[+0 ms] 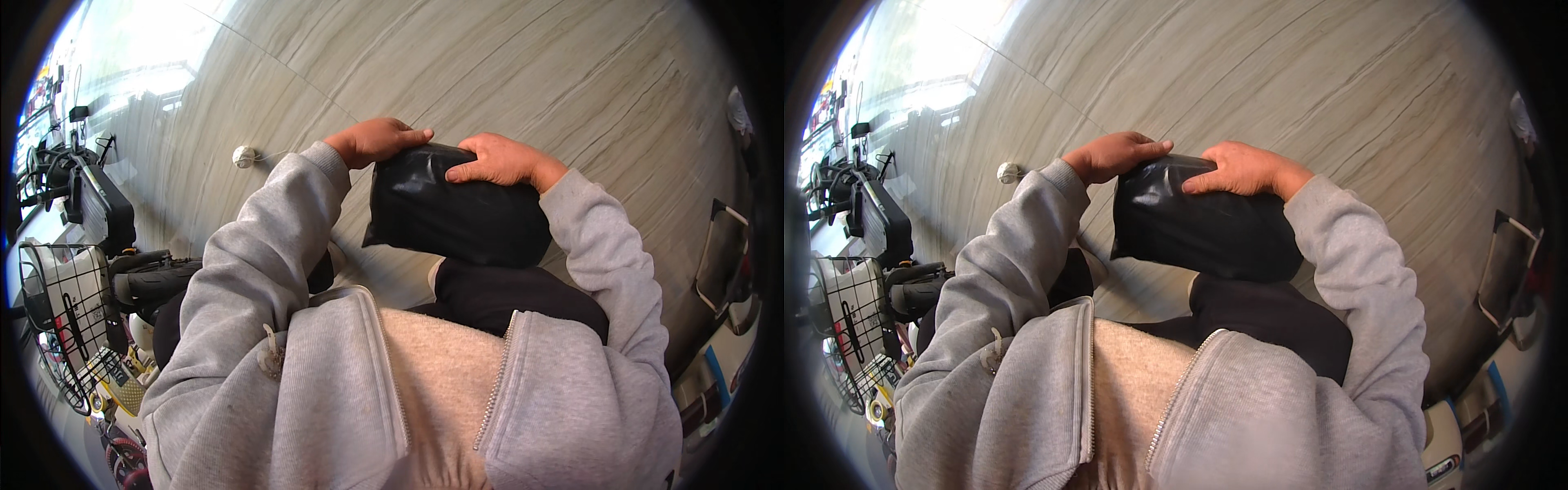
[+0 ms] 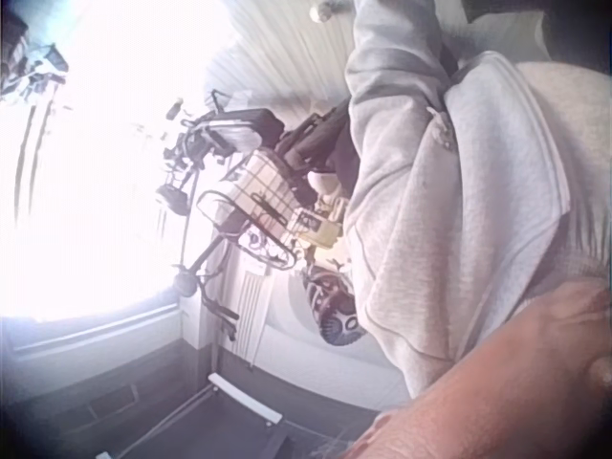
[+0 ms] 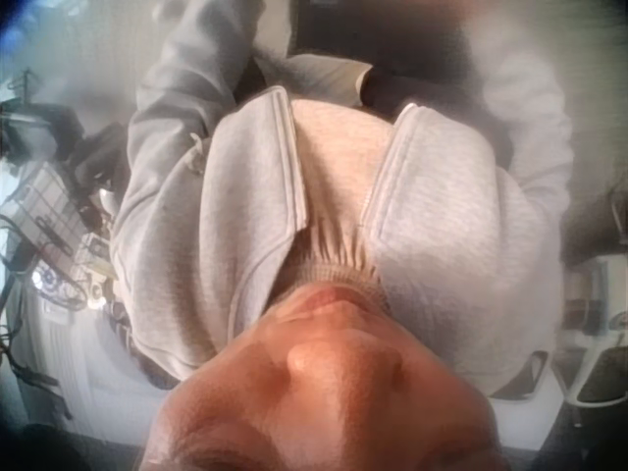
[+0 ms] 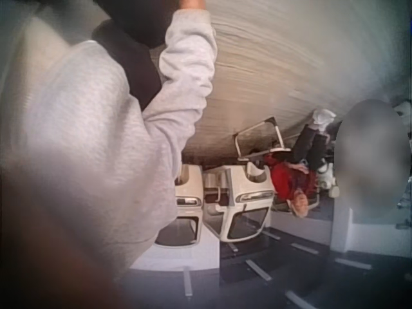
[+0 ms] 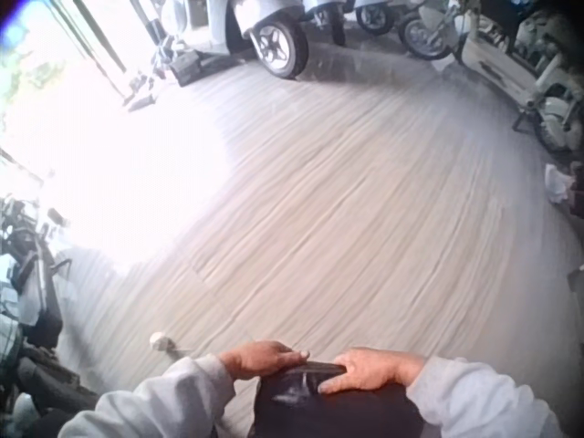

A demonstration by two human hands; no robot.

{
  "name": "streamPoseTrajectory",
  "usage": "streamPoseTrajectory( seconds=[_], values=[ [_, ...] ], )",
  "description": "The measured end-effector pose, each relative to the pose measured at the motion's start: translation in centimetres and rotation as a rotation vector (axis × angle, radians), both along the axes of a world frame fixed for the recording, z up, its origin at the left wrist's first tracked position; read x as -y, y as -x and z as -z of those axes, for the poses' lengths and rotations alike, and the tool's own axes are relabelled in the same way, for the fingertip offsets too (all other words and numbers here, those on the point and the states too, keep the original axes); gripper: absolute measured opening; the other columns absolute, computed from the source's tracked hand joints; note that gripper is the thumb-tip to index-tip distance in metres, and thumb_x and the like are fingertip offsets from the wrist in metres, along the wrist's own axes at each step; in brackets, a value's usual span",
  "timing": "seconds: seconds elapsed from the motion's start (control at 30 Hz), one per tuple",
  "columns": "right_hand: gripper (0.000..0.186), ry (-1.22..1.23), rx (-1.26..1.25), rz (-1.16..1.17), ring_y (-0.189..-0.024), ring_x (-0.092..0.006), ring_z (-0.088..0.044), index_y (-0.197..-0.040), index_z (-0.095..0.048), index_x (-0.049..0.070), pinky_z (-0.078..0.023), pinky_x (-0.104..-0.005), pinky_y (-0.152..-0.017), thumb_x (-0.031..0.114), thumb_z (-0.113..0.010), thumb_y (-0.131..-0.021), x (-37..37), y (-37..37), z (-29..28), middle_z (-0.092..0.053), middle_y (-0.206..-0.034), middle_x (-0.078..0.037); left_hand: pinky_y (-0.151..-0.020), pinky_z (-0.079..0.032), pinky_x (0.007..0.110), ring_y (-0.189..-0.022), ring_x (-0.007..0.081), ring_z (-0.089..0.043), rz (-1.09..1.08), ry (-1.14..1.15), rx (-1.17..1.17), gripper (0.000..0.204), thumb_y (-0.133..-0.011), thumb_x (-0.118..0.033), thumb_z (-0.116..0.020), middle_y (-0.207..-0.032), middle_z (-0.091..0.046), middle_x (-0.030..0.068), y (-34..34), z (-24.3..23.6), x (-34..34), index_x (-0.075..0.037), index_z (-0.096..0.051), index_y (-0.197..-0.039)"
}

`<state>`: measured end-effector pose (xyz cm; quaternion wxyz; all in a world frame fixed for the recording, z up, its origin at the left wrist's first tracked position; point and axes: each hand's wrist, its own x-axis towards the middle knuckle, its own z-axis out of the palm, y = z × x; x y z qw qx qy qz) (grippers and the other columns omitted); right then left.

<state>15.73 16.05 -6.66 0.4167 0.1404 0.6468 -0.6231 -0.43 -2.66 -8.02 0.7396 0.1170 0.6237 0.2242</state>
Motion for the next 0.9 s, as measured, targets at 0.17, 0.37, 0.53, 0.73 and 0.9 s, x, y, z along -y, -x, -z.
streamPoseTrajectory(
  seconds=[0.17, 0.37, 0.53, 0.73, 0.9],
  values=[
    [0.06, -0.022, -0.029, -0.167, -0.08, -0.0188, -0.066, -0.102, -0.068, -0.002, -0.051, -0.033, -0.073, 0.052, -0.076, -0.077, 0.1, 0.7, 0.4, -0.07, -0.087, -0.011, -0.092, -0.05, 0.033, -0.1, 0.0195, -0.065, 0.17, -0.097, 0.055, 0.053, -0.101, -0.042, -0.051, -0.114, -0.069, 0.0137, -0.2, 0.2, -0.1, 0.005, -0.064, -0.121],
    [0.062, 0.099, -0.116, -0.154, -0.08, -0.0202, -0.068, -0.099, -0.069, -0.002, -0.052, -0.0344, -0.072, 0.053, -0.078, -0.073, 0.3, 1.8, 1.0, -0.071, -0.087, -0.014, -0.09, -0.049, 0.034, -0.101, 0.0223, -0.064, 0.073, -0.206, -0.029, 0.064, -0.091, -0.053, -0.063, -0.108, -0.068, 0.0131, -2.6, -1.6, -1.0, 0.004, -0.063, -0.12],
    [0.072, -0.083, -0.111, -0.213, -0.087, -0.0236, -0.068, -0.111, -0.064, -0.002, -0.053, -0.0372, -0.073, 0.051, -0.082, -0.067, -0.5, 2.7, 0.3, -0.07, -0.096, -0.016, -0.088, -0.05, 0.033, -0.097, 0.0201, -0.064, 0.166, -0.249, 0.014, 0.077, -0.074, -0.052, -0.083, -0.103, -0.069, 0.0107, -1.8, -1.8, -1.0, 0.006, -0.062, -0.119],
    [0.074, -0.225, -0.426, 0.034, -0.105, -0.0275, -0.062, -0.13, -0.051, -0.001, -0.051, -0.036, -0.087, 0.034, -0.082, -0.072, -1.4, 2.9, -0.6, -0.065, -0.114, -0.018, -0.086, -0.05, 0.03, -0.094, 0.016, -0.063, -0.017, -0.242, 0.036, 0.064, -0.079, -0.039, -0.083, -0.103, -0.068, 0.0072, -0.6, -0.7, -0.3, 0.006, -0.061, -0.119],
    [0.049, -0.629, -0.745, 0.827, -0.119, -0.0226, -0.055, -0.131, -0.053, -0.001, -0.042, -0.0336, -0.103, 0.025, -0.068, -0.092, -7.8, 2.0, 0.2, -0.06, -0.129, -0.012, -0.081, -0.053, 0.029, -0.088, 0.0144, -0.065, -0.512, -0.127, 0.106, 0.055, -0.085, -0.038, -0.078, -0.1, -0.068, 0.0078, 0.3, 0.2, 0.7, 0.004, -0.061, -0.117]
  ],
)
